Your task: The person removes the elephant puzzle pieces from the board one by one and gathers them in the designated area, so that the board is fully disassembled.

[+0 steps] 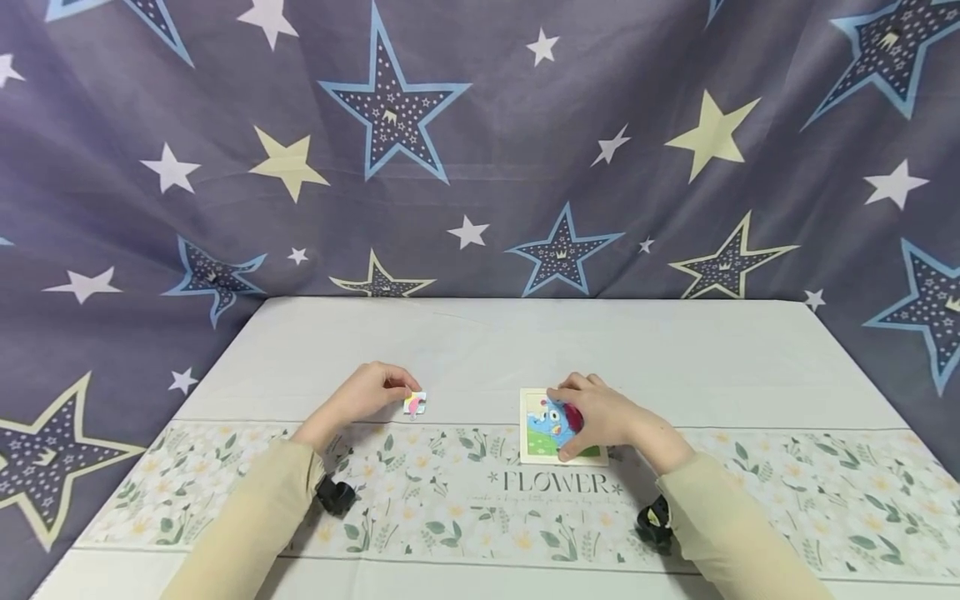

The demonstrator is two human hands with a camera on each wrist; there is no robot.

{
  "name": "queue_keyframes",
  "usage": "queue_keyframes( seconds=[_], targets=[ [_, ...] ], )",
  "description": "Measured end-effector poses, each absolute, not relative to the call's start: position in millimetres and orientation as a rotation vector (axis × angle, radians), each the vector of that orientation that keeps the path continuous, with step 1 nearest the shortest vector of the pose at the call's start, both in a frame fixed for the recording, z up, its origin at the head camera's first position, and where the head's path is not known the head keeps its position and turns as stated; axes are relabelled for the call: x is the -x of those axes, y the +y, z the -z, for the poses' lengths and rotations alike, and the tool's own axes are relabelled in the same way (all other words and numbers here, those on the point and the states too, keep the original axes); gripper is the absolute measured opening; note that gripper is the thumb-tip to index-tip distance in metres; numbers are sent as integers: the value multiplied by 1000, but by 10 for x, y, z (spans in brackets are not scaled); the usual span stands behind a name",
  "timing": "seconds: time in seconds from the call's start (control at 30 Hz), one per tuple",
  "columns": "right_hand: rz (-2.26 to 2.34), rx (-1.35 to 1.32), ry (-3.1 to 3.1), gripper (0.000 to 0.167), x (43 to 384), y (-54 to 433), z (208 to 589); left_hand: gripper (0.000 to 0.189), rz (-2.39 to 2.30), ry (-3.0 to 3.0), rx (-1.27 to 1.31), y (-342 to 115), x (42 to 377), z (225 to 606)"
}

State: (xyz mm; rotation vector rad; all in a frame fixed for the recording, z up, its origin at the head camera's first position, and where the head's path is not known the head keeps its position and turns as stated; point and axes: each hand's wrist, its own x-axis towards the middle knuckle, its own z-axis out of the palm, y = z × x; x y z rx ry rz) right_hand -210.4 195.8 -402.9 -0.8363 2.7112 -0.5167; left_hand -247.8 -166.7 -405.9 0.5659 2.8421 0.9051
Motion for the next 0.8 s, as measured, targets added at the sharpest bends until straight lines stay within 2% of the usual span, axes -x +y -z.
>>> queue_keyframes(
  seconds=[0.8],
  targets=[
    [514, 850, 2697, 93, 2081, 1942, 3976, 11, -683, 2951, -425, -1569, 2408, 4030]
  ],
)
